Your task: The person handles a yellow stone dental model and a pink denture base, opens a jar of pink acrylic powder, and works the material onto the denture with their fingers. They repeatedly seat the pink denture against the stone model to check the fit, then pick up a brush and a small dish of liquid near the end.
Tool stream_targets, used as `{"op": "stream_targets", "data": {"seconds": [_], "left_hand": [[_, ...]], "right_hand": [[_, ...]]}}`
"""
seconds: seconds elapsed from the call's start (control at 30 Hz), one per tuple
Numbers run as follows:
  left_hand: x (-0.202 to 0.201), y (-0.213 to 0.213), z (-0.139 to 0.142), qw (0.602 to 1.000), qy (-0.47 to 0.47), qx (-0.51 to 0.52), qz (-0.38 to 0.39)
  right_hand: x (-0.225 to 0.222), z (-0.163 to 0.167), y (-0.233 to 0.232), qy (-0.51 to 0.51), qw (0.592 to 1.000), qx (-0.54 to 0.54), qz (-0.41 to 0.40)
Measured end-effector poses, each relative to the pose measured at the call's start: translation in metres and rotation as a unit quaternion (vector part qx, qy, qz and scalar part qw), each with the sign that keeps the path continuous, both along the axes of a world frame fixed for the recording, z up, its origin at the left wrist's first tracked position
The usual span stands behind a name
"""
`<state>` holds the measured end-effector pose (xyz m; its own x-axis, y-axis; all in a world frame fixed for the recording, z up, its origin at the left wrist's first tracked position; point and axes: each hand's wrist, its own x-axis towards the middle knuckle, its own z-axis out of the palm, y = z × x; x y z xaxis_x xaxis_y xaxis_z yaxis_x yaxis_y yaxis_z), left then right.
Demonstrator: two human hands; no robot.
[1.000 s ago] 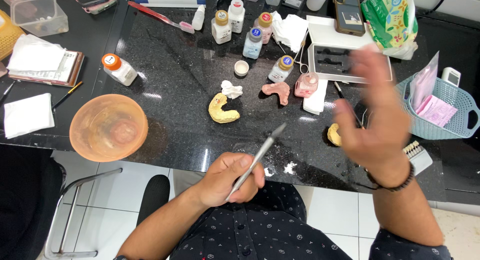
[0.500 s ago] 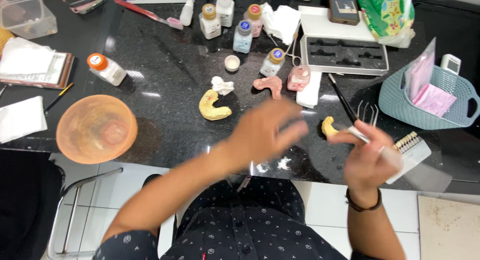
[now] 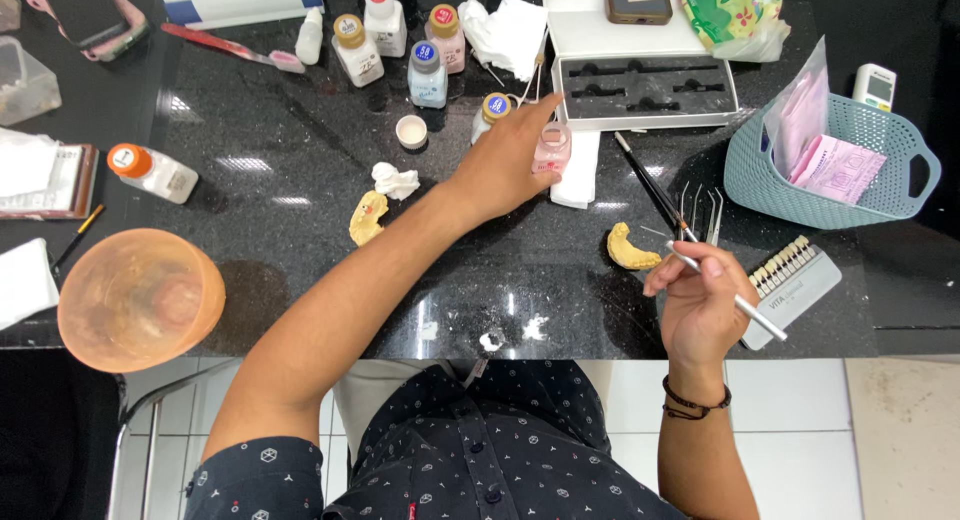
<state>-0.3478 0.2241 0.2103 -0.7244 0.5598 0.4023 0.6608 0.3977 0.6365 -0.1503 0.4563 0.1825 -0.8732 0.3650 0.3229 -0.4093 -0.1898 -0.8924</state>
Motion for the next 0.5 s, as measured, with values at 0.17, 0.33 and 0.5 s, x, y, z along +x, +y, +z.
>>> {"op": "stream_targets", "data": {"seconds": [0.17,0.33,0.5], "left_hand": [[0.02,0.004,0.01,0.996,-0.036,-0.026,0.073],[0.052,-0.015,0.039,0.996,0.03,0.076,0.039],[0.076,-0.081,0.074,0.975,0.125,0.118,0.141]], "right_hand": [[-0.002,-0.015,0.0,0.005,1.0,0.009,-0.009],[-0.002,-0.01,-0.003,0.008,1.0,0.014,0.005],[-0.009,0.035,-0.016,-0.019,0.968,0.25,0.006]]}}
